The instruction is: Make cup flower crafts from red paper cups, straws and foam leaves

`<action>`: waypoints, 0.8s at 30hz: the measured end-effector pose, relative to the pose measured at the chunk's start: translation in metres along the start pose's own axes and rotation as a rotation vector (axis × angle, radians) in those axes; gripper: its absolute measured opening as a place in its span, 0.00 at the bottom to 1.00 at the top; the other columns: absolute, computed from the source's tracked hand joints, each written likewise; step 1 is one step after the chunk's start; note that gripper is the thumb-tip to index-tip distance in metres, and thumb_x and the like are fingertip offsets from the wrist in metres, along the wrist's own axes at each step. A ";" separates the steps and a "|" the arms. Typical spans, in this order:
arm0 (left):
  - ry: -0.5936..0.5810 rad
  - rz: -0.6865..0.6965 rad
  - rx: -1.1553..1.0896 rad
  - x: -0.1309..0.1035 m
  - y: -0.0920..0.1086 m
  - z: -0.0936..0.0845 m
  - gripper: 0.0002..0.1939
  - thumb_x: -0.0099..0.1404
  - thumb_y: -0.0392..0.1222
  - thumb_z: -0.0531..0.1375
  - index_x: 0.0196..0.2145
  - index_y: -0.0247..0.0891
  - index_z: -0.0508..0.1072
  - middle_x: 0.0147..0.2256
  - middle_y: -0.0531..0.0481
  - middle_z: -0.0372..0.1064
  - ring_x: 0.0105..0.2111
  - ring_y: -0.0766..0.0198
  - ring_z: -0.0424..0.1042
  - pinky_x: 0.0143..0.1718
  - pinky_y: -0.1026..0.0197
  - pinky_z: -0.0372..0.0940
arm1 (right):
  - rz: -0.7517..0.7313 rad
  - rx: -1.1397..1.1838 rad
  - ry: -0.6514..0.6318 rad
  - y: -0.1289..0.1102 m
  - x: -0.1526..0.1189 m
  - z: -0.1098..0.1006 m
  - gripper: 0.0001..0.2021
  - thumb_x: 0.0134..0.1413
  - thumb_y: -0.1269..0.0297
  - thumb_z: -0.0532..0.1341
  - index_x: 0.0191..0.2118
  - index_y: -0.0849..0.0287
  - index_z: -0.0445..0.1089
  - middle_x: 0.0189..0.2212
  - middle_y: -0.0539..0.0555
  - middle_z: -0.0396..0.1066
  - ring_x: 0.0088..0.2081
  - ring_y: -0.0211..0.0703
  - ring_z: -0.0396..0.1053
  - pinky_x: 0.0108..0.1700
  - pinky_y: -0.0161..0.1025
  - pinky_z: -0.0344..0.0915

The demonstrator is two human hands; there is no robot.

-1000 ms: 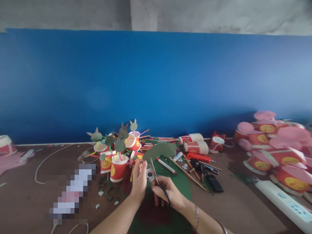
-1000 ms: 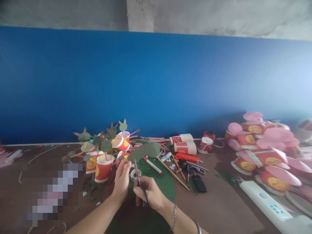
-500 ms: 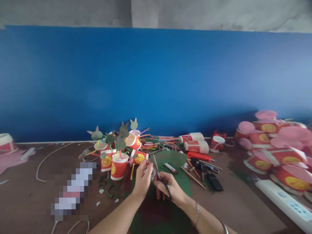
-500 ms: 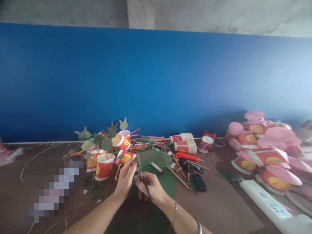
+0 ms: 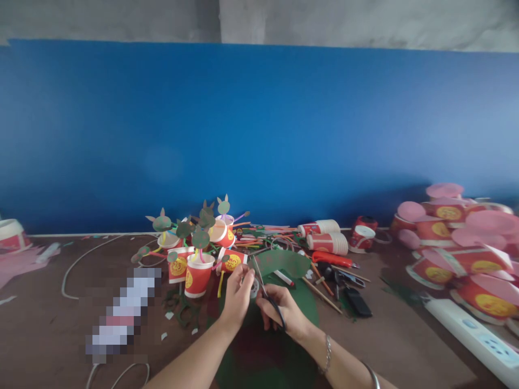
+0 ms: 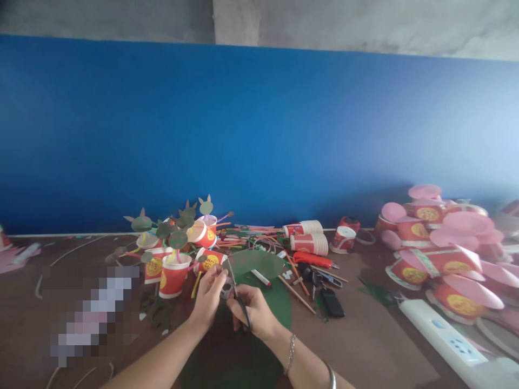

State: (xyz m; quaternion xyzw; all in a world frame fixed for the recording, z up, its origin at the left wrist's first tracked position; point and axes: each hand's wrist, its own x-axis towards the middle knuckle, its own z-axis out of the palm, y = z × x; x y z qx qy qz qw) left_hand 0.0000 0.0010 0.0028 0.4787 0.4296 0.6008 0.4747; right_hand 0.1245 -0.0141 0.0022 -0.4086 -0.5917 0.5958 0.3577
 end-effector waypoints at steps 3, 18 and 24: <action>-0.007 -0.004 -0.013 0.000 -0.001 0.000 0.15 0.57 0.51 0.57 0.23 0.37 0.61 0.20 0.57 0.54 0.22 0.70 0.56 0.25 0.68 0.54 | -0.008 0.017 -0.002 -0.002 0.000 0.000 0.18 0.43 0.48 0.61 0.25 0.60 0.61 0.09 0.43 0.58 0.11 0.30 0.56 0.13 0.27 0.49; -0.005 0.027 0.008 0.002 -0.007 -0.002 0.14 0.58 0.49 0.56 0.23 0.37 0.61 0.21 0.57 0.55 0.22 0.70 0.57 0.24 0.68 0.54 | -0.013 -0.002 0.001 -0.006 -0.001 -0.001 0.18 0.41 0.50 0.64 0.24 0.60 0.61 0.10 0.42 0.58 0.12 0.30 0.56 0.15 0.28 0.51; -0.034 0.017 0.032 0.000 0.000 -0.001 0.14 0.58 0.50 0.56 0.23 0.37 0.61 0.20 0.57 0.55 0.21 0.70 0.56 0.24 0.68 0.54 | -0.028 -0.011 0.013 -0.004 0.000 0.000 0.18 0.42 0.49 0.63 0.25 0.60 0.61 0.11 0.43 0.59 0.13 0.30 0.56 0.16 0.28 0.51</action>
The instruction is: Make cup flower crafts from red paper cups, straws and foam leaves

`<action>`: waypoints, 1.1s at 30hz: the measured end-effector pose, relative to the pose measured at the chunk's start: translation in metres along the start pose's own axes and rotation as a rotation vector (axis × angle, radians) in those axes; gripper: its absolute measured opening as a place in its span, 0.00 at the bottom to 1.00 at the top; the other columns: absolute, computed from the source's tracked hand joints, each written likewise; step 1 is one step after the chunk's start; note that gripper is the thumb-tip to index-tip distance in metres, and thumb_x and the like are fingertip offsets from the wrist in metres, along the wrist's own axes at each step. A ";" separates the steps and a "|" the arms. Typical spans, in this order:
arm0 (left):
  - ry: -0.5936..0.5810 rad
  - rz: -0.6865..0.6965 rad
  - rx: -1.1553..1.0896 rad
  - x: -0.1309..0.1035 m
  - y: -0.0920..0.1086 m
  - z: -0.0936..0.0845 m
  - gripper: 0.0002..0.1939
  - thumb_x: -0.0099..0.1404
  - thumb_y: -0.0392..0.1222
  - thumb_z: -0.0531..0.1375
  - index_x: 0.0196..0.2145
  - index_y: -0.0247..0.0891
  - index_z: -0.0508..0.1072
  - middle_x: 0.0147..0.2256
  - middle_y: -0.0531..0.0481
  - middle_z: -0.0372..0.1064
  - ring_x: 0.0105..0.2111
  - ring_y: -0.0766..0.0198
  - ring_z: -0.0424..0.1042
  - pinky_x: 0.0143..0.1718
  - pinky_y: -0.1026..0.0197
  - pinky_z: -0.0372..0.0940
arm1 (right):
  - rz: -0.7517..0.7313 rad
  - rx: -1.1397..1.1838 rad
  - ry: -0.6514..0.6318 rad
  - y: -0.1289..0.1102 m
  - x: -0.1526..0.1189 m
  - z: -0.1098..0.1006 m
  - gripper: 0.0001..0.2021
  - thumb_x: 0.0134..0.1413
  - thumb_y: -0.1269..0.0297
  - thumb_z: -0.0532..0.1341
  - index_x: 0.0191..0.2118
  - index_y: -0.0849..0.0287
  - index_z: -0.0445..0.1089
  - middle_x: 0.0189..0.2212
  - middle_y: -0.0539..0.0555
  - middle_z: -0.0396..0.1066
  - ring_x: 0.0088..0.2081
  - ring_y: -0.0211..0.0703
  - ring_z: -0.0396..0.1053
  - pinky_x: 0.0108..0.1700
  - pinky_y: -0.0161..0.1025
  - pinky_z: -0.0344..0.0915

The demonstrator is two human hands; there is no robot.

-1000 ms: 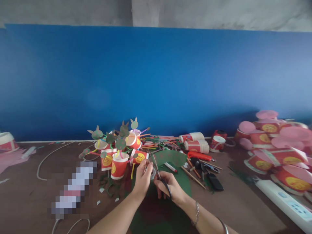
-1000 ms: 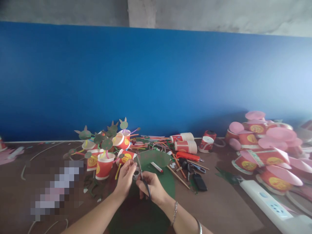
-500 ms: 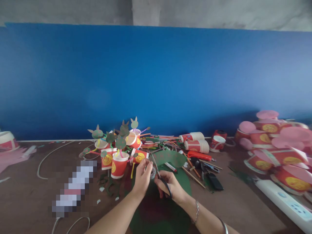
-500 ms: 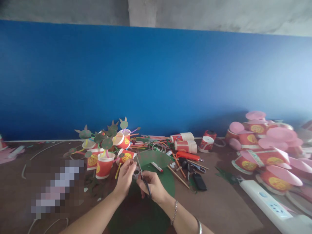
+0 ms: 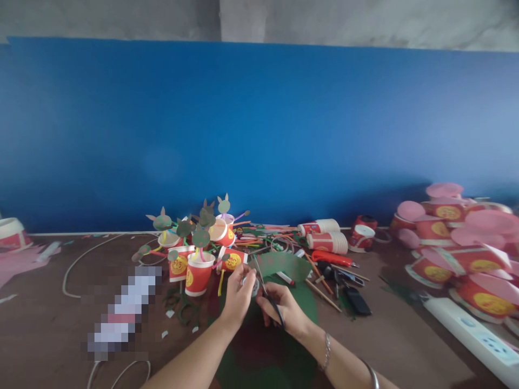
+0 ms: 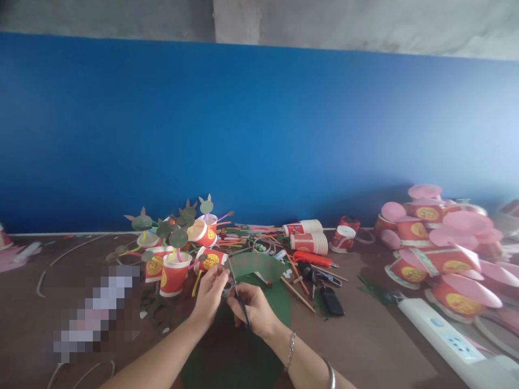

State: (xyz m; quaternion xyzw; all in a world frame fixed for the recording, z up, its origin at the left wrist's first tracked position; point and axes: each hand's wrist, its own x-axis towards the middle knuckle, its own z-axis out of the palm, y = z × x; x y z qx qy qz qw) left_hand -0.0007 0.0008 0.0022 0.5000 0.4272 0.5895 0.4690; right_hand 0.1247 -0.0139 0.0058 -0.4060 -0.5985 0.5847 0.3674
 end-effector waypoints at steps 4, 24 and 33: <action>0.011 0.002 -0.009 -0.001 0.003 0.001 0.14 0.57 0.50 0.56 0.23 0.37 0.62 0.20 0.57 0.56 0.21 0.70 0.57 0.24 0.68 0.54 | -0.006 -0.004 0.000 0.001 0.000 -0.001 0.18 0.41 0.50 0.64 0.25 0.60 0.61 0.10 0.42 0.58 0.13 0.31 0.57 0.16 0.29 0.52; -0.056 -0.019 -0.024 -0.002 0.001 0.000 0.13 0.58 0.49 0.57 0.25 0.37 0.63 0.20 0.56 0.59 0.22 0.69 0.60 0.24 0.67 0.56 | -0.040 0.009 0.000 0.007 0.000 -0.002 0.19 0.42 0.48 0.64 0.27 0.60 0.62 0.12 0.43 0.60 0.13 0.30 0.56 0.16 0.29 0.51; -0.093 -0.033 -0.052 -0.002 -0.002 0.000 0.12 0.61 0.47 0.55 0.25 0.37 0.60 0.19 0.57 0.57 0.21 0.70 0.59 0.24 0.67 0.55 | -0.050 0.016 0.008 0.011 0.001 -0.001 0.19 0.43 0.48 0.63 0.28 0.61 0.62 0.12 0.43 0.60 0.14 0.30 0.57 0.16 0.28 0.51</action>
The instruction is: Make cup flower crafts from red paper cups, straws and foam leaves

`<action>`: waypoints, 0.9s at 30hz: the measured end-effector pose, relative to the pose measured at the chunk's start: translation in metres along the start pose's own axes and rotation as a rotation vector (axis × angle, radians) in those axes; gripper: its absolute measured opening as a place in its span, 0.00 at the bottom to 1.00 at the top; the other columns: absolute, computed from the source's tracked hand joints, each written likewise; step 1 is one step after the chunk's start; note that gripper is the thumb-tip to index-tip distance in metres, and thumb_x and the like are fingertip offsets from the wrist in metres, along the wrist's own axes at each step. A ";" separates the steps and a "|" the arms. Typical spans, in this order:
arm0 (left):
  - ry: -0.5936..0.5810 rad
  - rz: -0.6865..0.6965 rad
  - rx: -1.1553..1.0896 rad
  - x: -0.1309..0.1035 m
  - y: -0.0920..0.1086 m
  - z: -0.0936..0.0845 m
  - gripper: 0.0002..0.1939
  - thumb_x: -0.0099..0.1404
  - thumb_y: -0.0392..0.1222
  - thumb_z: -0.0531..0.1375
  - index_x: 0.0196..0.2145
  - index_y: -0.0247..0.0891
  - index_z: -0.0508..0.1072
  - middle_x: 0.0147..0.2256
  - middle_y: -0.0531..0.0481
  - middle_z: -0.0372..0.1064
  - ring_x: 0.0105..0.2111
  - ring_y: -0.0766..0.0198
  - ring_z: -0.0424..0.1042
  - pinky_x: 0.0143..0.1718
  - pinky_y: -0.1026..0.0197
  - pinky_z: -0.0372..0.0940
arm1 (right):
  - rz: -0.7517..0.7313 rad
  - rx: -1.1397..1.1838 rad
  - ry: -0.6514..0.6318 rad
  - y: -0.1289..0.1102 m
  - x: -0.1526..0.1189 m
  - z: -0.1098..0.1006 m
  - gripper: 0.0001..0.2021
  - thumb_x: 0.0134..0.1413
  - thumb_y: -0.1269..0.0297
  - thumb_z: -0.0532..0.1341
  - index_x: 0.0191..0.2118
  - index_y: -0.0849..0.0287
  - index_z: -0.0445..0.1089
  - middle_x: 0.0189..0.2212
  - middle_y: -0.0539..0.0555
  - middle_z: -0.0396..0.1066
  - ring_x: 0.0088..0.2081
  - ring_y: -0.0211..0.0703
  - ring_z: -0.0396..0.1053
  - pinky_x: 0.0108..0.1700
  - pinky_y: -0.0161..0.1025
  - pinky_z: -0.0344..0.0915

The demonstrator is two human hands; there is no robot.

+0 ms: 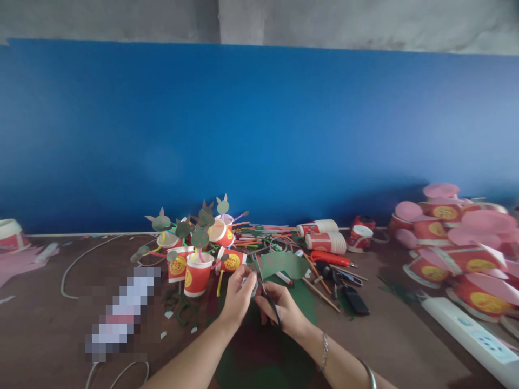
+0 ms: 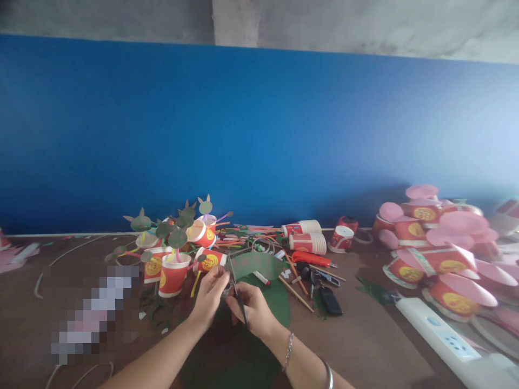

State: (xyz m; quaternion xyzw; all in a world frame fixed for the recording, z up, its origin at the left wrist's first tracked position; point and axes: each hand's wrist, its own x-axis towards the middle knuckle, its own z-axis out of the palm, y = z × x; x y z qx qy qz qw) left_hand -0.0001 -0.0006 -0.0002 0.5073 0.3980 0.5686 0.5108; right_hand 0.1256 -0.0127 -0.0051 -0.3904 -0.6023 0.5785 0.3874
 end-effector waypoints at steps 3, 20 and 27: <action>-0.001 0.007 -0.006 -0.001 0.002 0.001 0.12 0.61 0.46 0.55 0.25 0.37 0.60 0.20 0.58 0.56 0.21 0.70 0.59 0.24 0.67 0.55 | 0.001 0.001 -0.004 -0.003 0.000 0.001 0.19 0.44 0.48 0.63 0.27 0.61 0.62 0.12 0.44 0.60 0.14 0.30 0.57 0.16 0.28 0.51; -0.048 0.006 0.002 0.000 -0.003 -0.001 0.10 0.62 0.43 0.54 0.26 0.37 0.59 0.20 0.58 0.57 0.21 0.71 0.59 0.25 0.66 0.54 | 0.000 0.032 0.011 -0.005 0.001 0.001 0.19 0.41 0.50 0.65 0.26 0.60 0.61 0.12 0.43 0.59 0.13 0.29 0.56 0.15 0.27 0.50; -0.062 0.017 0.018 0.001 -0.005 -0.003 0.11 0.62 0.44 0.54 0.25 0.37 0.59 0.20 0.57 0.57 0.21 0.71 0.58 0.25 0.66 0.54 | -0.006 0.036 0.006 -0.005 0.000 0.000 0.18 0.43 0.50 0.65 0.26 0.60 0.62 0.12 0.43 0.60 0.13 0.29 0.56 0.15 0.27 0.50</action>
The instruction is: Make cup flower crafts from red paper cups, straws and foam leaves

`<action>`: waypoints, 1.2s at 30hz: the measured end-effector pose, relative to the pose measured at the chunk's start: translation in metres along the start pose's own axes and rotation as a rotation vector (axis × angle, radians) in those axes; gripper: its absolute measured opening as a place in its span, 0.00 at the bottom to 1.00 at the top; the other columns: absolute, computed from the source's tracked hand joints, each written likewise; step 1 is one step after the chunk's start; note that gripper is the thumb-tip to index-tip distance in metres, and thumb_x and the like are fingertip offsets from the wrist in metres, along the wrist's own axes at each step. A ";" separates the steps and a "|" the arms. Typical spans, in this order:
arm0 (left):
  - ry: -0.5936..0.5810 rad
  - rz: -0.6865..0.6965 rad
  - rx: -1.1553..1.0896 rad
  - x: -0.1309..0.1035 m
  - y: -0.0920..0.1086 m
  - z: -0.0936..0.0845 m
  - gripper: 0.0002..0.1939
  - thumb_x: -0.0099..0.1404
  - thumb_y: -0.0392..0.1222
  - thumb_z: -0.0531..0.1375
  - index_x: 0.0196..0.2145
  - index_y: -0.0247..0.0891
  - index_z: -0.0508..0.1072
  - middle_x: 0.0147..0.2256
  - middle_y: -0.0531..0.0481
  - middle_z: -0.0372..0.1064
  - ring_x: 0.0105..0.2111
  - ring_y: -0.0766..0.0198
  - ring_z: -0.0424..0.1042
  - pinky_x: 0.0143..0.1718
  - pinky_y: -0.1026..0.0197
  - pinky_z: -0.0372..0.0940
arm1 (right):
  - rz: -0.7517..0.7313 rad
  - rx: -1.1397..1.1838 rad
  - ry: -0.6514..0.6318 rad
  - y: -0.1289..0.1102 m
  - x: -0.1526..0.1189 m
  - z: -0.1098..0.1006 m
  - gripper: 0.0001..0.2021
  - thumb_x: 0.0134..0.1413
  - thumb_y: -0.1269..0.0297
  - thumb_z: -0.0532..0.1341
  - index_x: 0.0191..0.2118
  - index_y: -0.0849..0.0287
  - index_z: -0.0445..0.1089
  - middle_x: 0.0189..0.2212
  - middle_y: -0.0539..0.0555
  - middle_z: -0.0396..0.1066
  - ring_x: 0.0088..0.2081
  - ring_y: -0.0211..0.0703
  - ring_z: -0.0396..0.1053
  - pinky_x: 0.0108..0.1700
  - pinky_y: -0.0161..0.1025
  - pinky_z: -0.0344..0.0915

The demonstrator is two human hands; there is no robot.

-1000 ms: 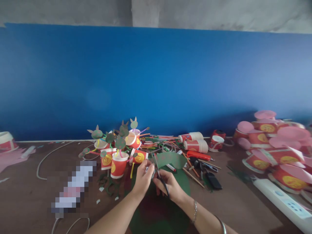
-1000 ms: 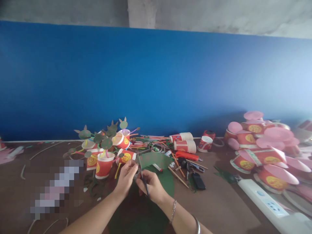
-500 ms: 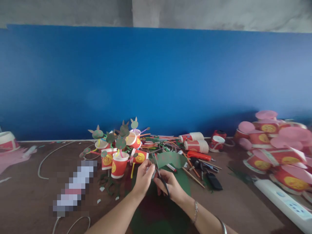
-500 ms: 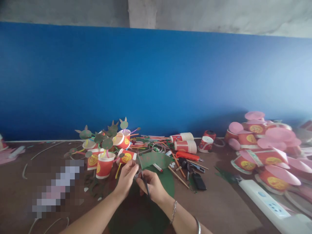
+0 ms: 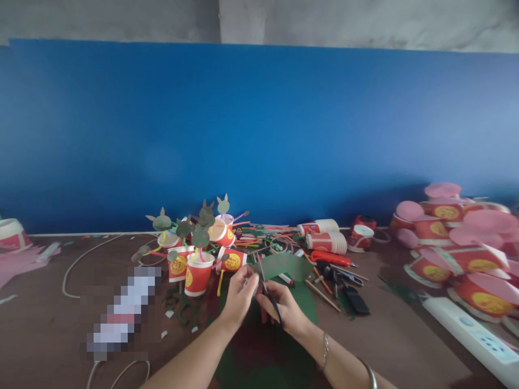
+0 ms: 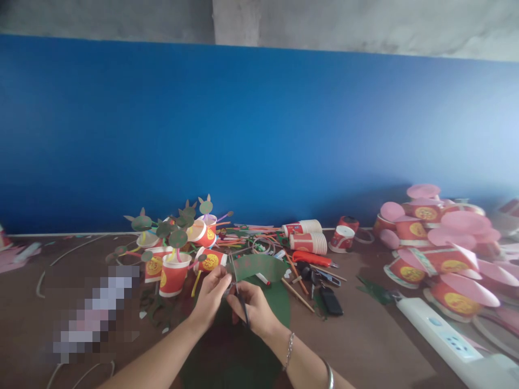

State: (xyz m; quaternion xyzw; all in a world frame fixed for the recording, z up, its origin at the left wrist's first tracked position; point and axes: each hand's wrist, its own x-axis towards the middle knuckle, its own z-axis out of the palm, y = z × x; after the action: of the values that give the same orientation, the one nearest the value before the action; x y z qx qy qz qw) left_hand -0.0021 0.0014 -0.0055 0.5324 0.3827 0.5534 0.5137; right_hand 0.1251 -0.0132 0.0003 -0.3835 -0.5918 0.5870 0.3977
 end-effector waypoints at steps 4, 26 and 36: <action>0.005 0.002 0.011 0.000 -0.001 -0.001 0.11 0.61 0.45 0.54 0.25 0.37 0.60 0.20 0.57 0.58 0.22 0.69 0.60 0.25 0.66 0.54 | 0.011 -0.003 0.018 -0.005 -0.001 0.001 0.19 0.41 0.49 0.65 0.25 0.60 0.61 0.11 0.43 0.59 0.12 0.29 0.54 0.15 0.28 0.50; 0.033 0.038 -0.001 -0.001 0.004 0.004 0.14 0.64 0.48 0.51 0.24 0.37 0.60 0.21 0.56 0.57 0.23 0.69 0.59 0.27 0.66 0.55 | 0.024 -0.044 0.013 0.001 0.003 -0.002 0.17 0.43 0.50 0.63 0.26 0.60 0.61 0.09 0.43 0.60 0.11 0.29 0.53 0.14 0.28 0.49; 0.081 0.066 0.107 0.000 0.003 0.004 0.17 0.62 0.50 0.52 0.21 0.38 0.55 0.20 0.58 0.50 0.22 0.70 0.53 0.25 0.67 0.51 | 0.060 -0.052 0.023 0.007 0.003 -0.001 0.20 0.42 0.47 0.63 0.28 0.61 0.62 0.12 0.45 0.63 0.13 0.31 0.57 0.14 0.27 0.49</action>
State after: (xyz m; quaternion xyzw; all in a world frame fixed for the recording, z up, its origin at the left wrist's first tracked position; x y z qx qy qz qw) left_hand 0.0016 0.0002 -0.0025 0.5483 0.4147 0.5699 0.4501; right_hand 0.1250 -0.0103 -0.0067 -0.4178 -0.5904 0.5787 0.3768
